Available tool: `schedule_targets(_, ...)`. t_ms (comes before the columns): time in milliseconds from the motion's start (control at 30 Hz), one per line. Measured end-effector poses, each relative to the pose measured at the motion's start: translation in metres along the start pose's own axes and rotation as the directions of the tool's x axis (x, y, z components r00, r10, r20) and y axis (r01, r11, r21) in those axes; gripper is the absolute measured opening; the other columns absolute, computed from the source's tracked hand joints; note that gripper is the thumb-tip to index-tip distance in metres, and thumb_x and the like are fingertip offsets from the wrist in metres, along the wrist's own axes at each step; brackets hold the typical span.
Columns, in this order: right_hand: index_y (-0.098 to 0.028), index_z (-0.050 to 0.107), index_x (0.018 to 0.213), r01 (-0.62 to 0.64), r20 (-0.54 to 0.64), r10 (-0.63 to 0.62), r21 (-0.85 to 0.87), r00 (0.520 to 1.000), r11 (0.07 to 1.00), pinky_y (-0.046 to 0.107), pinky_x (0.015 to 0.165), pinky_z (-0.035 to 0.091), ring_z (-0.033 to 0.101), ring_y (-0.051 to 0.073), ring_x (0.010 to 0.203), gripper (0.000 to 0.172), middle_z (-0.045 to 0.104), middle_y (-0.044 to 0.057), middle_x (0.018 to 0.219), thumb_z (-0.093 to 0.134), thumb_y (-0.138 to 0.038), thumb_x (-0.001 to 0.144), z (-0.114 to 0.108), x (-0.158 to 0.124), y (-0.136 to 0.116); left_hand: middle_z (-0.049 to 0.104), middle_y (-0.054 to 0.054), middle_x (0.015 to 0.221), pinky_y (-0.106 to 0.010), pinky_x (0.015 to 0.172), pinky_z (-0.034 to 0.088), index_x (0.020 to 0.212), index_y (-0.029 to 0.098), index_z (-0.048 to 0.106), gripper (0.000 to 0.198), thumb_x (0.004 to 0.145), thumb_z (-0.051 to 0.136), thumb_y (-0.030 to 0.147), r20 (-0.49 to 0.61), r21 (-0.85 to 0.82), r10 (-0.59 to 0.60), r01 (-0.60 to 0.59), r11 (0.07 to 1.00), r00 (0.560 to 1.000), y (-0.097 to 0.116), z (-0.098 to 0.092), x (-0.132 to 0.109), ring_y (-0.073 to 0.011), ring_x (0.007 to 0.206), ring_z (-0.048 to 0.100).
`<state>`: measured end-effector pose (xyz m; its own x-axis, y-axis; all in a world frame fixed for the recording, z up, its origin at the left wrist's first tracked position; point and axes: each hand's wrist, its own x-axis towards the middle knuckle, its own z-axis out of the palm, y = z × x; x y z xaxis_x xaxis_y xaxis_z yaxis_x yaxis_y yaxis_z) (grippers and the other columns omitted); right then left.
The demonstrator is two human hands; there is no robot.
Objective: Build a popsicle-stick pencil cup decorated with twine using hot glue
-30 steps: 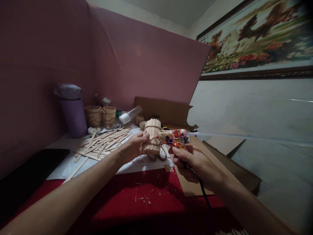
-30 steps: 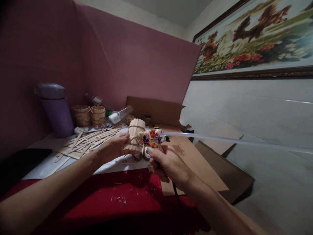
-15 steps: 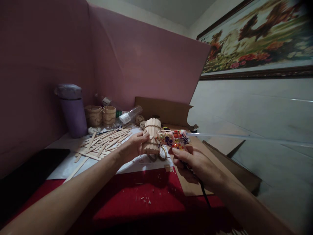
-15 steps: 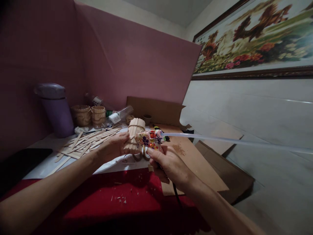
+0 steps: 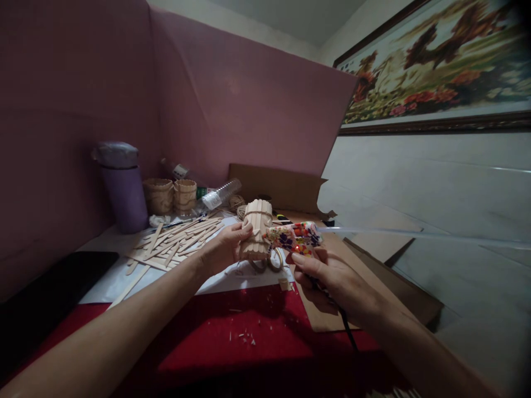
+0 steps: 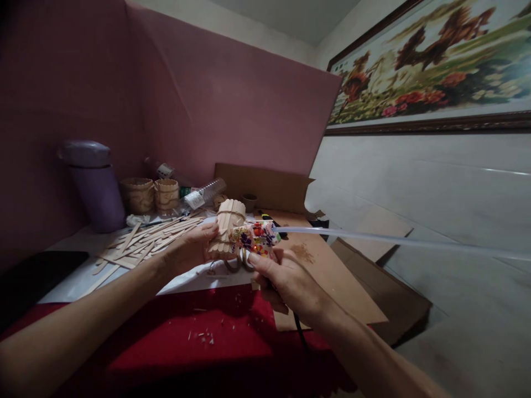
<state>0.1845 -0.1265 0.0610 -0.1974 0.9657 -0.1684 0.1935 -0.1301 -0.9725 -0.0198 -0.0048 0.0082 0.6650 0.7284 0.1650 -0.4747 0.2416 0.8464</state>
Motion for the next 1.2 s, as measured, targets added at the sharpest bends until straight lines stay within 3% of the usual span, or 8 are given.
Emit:
schedule_targets(467, -0.02, 0.047, 0.065, 0.006, -0.012, -0.006, 0.034, 1.0, 0.999, 0.017, 0.033, 0.018, 0.025, 0.004, 0.034, 0.043, 0.035, -0.009, 0.045, 0.062, -0.056, 0.084, 0.001, -0.001, 0.001, 0.072, -0.018, 0.115, -0.04, 0.084, 0.059, 0.12, 0.01, 0.063, 0.039, 0.087, 0.069, 0.03, 0.0, -0.002, -0.002, 0.002, 1.0, 1.0, 0.001, -0.001, -0.001, -0.0258, 0.093, 0.073)
schedule_targets(700, -0.02, 0.05, 0.067, 0.083, -0.011, -0.083, 0.046, 0.997, 0.995, 0.018, 0.032, 0.019, 0.029, 0.005, 0.031, 0.042, 0.037, -0.008, 0.041, 0.06, -0.056, 0.085, -0.004, 0.002, 0.008, 0.074, -0.015, 0.108, -0.04, 0.081, 0.06, 0.117, 0.01, 0.063, 0.036, 0.087, 0.069, 0.029, -0.007, -0.033, 0.002, -0.002, 0.999, 1.0, 0.001, 0.0, -0.002, -0.0243, 0.087, 0.074)
schedule_targets(933, -0.02, 0.049, 0.068, 0.054, -0.008, -0.053, 0.085, 0.999, 0.995, 0.017, 0.033, 0.019, 0.029, 0.004, 0.033, 0.039, 0.039, -0.008, 0.047, 0.063, -0.053, 0.084, -0.001, 0.001, 0.007, 0.072, -0.018, 0.113, -0.042, 0.085, 0.059, 0.119, 0.009, 0.062, 0.042, 0.086, 0.071, 0.032, 0.001, -0.012, 0.002, -0.002, 1.0, 1.0, 0.0, 0.001, -0.002, -0.0262, 0.093, 0.074)
schedule_targets(1200, -0.02, 0.048, 0.072, 0.216, -0.096, -0.2, 0.213, 0.975, 0.953, 0.018, 0.033, 0.021, 0.033, 0.003, 0.038, 0.042, 0.044, -0.006, 0.06, 0.071, -0.054, 0.077, -0.005, -0.002, -0.003, 0.075, -0.016, 0.102, -0.041, 0.081, 0.06, 0.116, 0.01, 0.062, 0.042, 0.084, 0.073, 0.034, -0.012, -0.011, -0.001, 0.001, 1.0, 1.0, -0.002, -0.004, -0.001, -0.026, 0.085, 0.074)
